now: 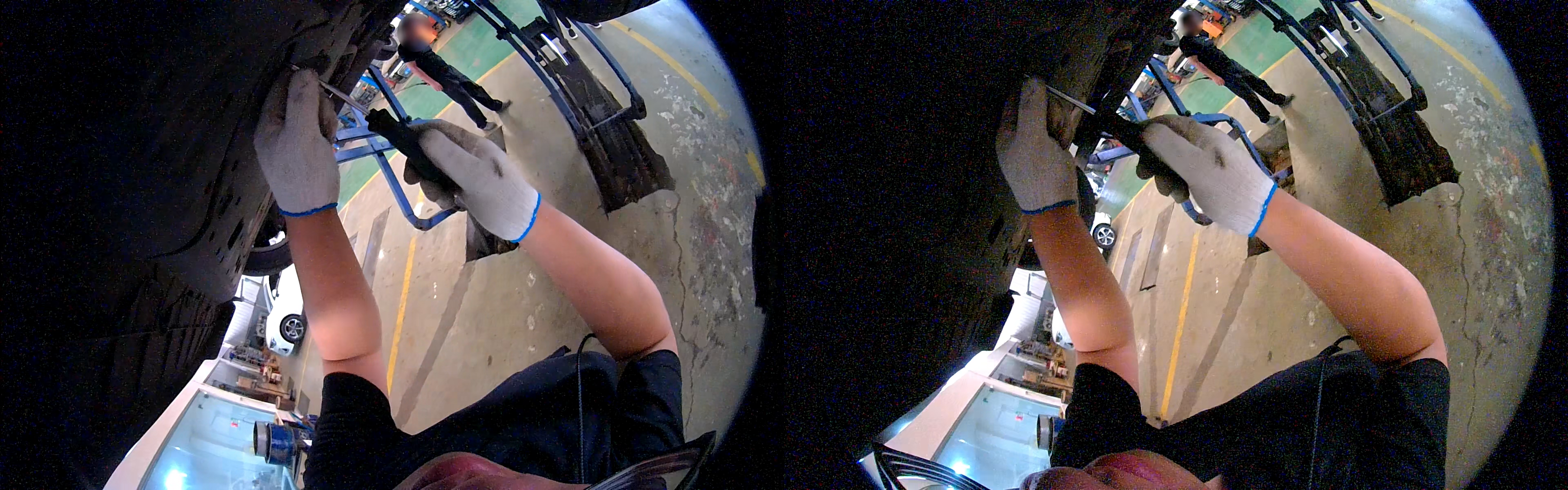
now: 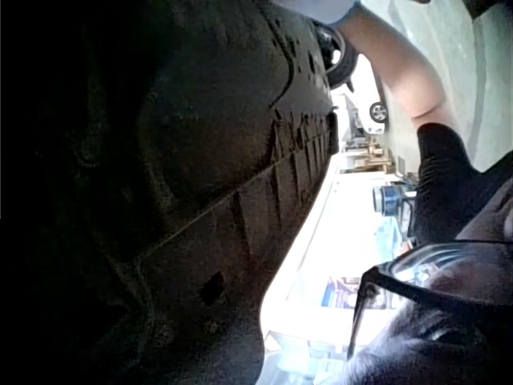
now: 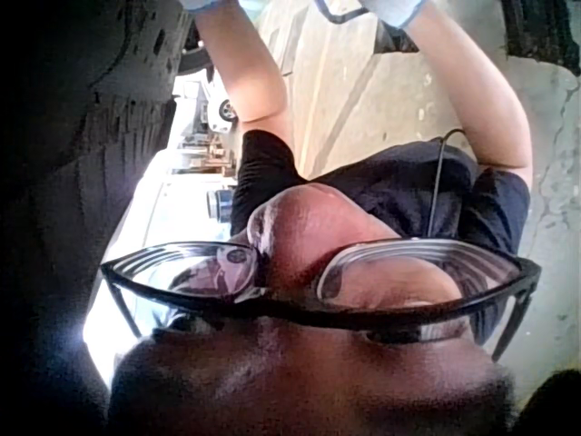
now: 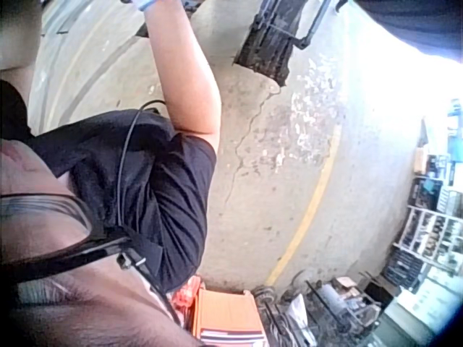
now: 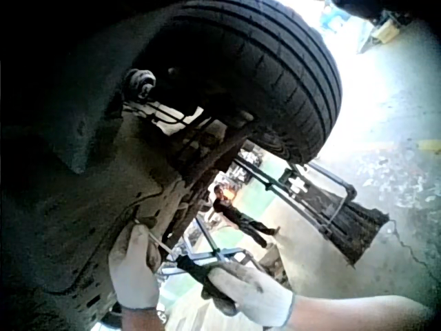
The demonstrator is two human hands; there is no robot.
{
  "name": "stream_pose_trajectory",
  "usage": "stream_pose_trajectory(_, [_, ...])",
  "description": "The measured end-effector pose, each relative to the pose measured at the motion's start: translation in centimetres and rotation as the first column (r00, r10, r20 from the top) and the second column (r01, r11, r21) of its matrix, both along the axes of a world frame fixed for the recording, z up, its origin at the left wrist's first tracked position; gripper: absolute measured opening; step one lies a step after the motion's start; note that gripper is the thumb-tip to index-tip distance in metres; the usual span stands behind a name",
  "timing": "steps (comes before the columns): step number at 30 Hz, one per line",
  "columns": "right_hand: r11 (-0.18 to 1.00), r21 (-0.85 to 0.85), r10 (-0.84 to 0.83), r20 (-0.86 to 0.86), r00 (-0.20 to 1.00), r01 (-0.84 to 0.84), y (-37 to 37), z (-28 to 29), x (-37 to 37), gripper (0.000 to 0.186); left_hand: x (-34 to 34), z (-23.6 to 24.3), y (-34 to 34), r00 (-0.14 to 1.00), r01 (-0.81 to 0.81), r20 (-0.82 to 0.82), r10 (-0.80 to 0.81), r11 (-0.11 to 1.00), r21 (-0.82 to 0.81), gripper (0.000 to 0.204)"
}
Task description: The person retrieves a screwdriver from a tool chest and walks to a car elevated on a lift. They use the screwdriver to loosen and remove fasteners from the car's undercarriage, working on different sections of the vehicle's underside.
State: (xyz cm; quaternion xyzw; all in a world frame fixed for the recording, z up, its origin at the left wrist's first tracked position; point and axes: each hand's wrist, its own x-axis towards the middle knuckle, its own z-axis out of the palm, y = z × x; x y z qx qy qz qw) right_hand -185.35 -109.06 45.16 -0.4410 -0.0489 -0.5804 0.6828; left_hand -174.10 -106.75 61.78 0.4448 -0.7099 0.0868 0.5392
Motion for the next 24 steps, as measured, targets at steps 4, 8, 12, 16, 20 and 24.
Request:
stream_pose_trajectory(4, [0.991,-0.128,0.054,0.057,0.997,-0.047,-1.6,-0.9,-0.1,0.029,-1.1,-0.1,0.1,0.999,-0.036,0.013,0.036,0.999,-0.037,0.037])
stream_pose_trajectory(8, [0.774,-0.067,0.622,0.270,0.735,-0.630,-2.9,-1.0,-0.4,0.033,-1.3,-0.3,0.8,0.986,-0.109,0.121,0.114,0.993,-0.048,0.038])
stream_pose_trajectory(12, [0.732,-0.077,0.662,0.316,0.680,-0.677,-3.9,-0.7,-0.7,0.036,-1.1,-0.5,0.5,0.955,-0.143,0.263,0.136,0.990,0.006,0.033])
stream_pose_trajectory(16, [0.944,-0.250,-0.188,0.124,0.974,0.214,-3.0,-0.3,0.0,0.029,-1.5,-0.9,1.8,0.941,-0.283,0.244,0.236,0.942,0.180,0.023])
stream_pose_trajectory(20, [0.787,-0.060,-0.585,0.245,0.773,0.614,-0.7,0.8,1.9,0.031,-0.7,-2.0,1.0,0.951,-0.123,0.296,0.086,0.987,0.106,0.020])
stream_pose_trajectory(24, [0.907,-0.005,-0.412,0.205,0.888,0.422,-0.5,1.0,1.4,0.042,2.1,-1.4,0.0,0.726,-0.292,0.602,0.333,0.941,-0.169,0.053])
